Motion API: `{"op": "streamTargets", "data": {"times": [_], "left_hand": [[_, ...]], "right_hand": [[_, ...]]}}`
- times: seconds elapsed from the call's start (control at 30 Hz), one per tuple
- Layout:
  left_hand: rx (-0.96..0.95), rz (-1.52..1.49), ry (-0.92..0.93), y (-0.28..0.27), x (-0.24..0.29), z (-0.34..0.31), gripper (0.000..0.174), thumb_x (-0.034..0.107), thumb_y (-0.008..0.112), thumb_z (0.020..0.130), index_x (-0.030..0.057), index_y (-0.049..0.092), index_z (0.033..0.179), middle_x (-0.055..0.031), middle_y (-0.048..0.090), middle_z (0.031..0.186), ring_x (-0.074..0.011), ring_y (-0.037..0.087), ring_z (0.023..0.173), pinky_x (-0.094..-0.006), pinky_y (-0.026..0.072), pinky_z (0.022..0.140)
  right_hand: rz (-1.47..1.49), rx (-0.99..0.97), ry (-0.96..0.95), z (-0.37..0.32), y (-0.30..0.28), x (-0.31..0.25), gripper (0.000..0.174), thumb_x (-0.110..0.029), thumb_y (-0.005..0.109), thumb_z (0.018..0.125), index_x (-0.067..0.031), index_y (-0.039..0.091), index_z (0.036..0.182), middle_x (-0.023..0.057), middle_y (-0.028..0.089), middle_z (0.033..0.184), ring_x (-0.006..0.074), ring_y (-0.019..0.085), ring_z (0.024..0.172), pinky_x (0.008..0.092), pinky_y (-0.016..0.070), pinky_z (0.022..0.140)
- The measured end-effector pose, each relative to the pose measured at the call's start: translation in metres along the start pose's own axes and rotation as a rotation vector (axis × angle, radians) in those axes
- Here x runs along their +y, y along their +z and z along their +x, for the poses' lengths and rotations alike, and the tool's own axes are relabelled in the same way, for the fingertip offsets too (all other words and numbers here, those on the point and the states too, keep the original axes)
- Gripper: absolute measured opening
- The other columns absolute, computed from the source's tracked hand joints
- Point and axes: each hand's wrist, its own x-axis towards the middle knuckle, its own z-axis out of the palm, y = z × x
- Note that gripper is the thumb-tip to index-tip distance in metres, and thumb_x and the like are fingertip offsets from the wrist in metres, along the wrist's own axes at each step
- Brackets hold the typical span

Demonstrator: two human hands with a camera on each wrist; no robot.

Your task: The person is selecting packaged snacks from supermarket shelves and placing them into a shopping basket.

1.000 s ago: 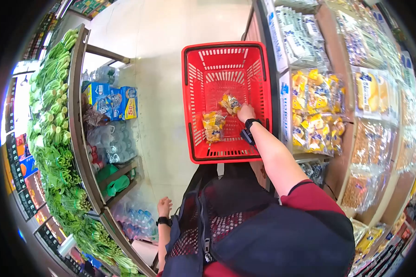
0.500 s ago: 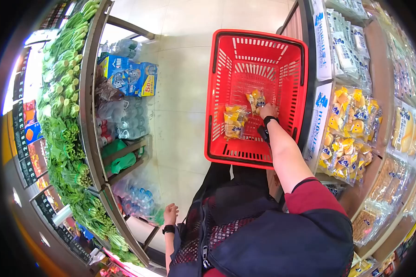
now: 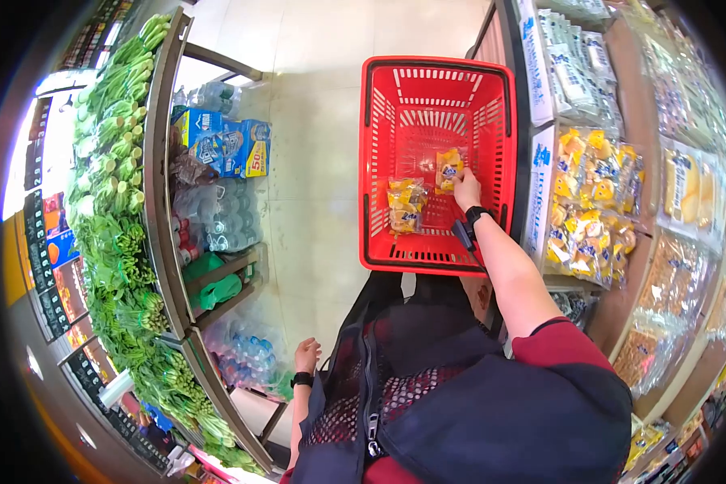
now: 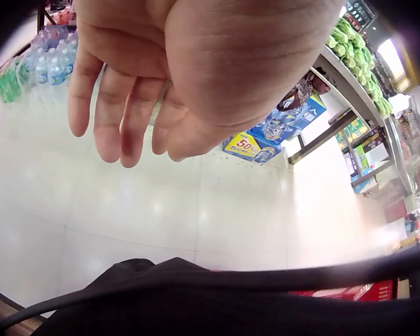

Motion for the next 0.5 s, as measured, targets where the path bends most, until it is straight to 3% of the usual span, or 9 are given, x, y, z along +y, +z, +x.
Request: {"op": "streamTargets", "data": {"times": [0.03,0.07,0.13,0.17,0.2,0.33,0.4,0.5], "left_hand": [[-0.010,0.007,0.010,-0.001,0.002,0.007,0.033,0.019,0.057,0.081,0.0047,0.055,0.111,-0.0080,0.064,0.089,-0.0145,0.061,0.071,-0.0257,0.0467,0.058],[-0.028,0.012,0.025,-0.001,0.006,0.014,0.034,0.020,0.057,0.081,0.0045,0.055,0.111,-0.0081,0.064,0.090,-0.0147,0.061,0.072,-0.0264,0.0470,0.058],[-0.066,0.016,0.063,0.003,0.008,0.040,0.034,0.021,0.056,0.083,0.0040,0.054,0.112,-0.0083,0.064,0.091,-0.0150,0.062,0.073,-0.0278,0.0475,0.059],[-0.093,0.009,0.077,0.005,0.009,0.059,0.034,0.023,0.055,0.084,0.0043,0.054,0.113,-0.0081,0.064,0.092,-0.0153,0.062,0.074,-0.0282,0.0474,0.059],[-0.106,0.015,0.094,0.006,0.023,0.062,0.034,0.023,0.055,0.084,0.0043,0.054,0.113,-0.0081,0.064,0.092,-0.0153,0.062,0.074,-0.0282,0.0474,0.059],[-0.125,0.153,0.095,0.024,0.089,0.086,0.034,0.023,0.054,0.084,0.0049,0.053,0.113,-0.0075,0.064,0.093,-0.0152,0.061,0.074,-0.0280,0.0468,0.058],[-0.195,0.155,0.157,0.035,0.113,0.102,0.033,0.022,0.054,0.084,0.0054,0.054,0.113,-0.0072,0.064,0.093,-0.0149,0.061,0.073,-0.0280,0.0467,0.058],[-0.240,0.180,0.199,0.056,0.154,0.110,0.031,0.021,0.053,0.087,0.0065,0.054,0.114,-0.0071,0.064,0.095,-0.0148,0.060,0.075,-0.0285,0.0469,0.060]], "right_hand": [[0.037,0.031,-0.099,-0.009,-0.008,-0.003,0.015,-0.014,0.060,0.080,-0.0026,0.052,0.086,0.0151,0.061,0.078,0.0308,0.061,0.077,0.0389,0.0459,0.069],[0.039,0.049,-0.095,-0.021,-0.018,-0.008,0.015,-0.014,0.060,0.080,-0.0026,0.052,0.086,0.0151,0.061,0.078,0.0308,0.061,0.077,0.0389,0.0459,0.069],[0.227,-0.001,-0.194,-0.045,-0.045,-0.028,0.014,-0.012,0.060,0.082,-0.0017,0.050,0.084,0.0113,0.059,0.073,0.0207,0.059,0.070,0.0331,0.0457,0.065],[0.284,-0.036,-0.212,-0.060,-0.061,-0.039,0.014,-0.012,0.058,0.085,-0.0015,0.049,0.083,0.0065,0.057,0.071,0.0116,0.055,0.069,0.0278,0.0441,0.064],[0.378,-0.099,-0.229,-0.070,-0.071,-0.042,0.010,-0.008,0.056,0.086,-0.0022,0.048,0.084,0.0032,0.057,0.074,0.0083,0.054,0.072,0.0251,0.0436,0.066],[0.568,-0.121,-0.333,-0.123,-0.119,-0.072,0.006,-0.005,0.054,0.088,-0.0033,0.048,0.085,-0.0005,0.056,0.080,0.0056,0.053,0.077,0.0215,0.0433,0.071],[0.654,-0.103,-0.354,-0.144,-0.138,-0.076,0.008,-0.007,0.057,0.086,-0.0021,0.050,0.087,0.0021,0.057,0.079,0.0077,0.055,0.078,0.0231,0.0444,0.071],[0.623,-0.043,-0.375,-0.170,-0.160,-0.082,0.005,-0.005,0.054,0.088,-0.0038,0.049,0.087,-0.0010,0.055,0.081,0.0050,0.052,0.078,0.0210,0.0427,0.072]]}}
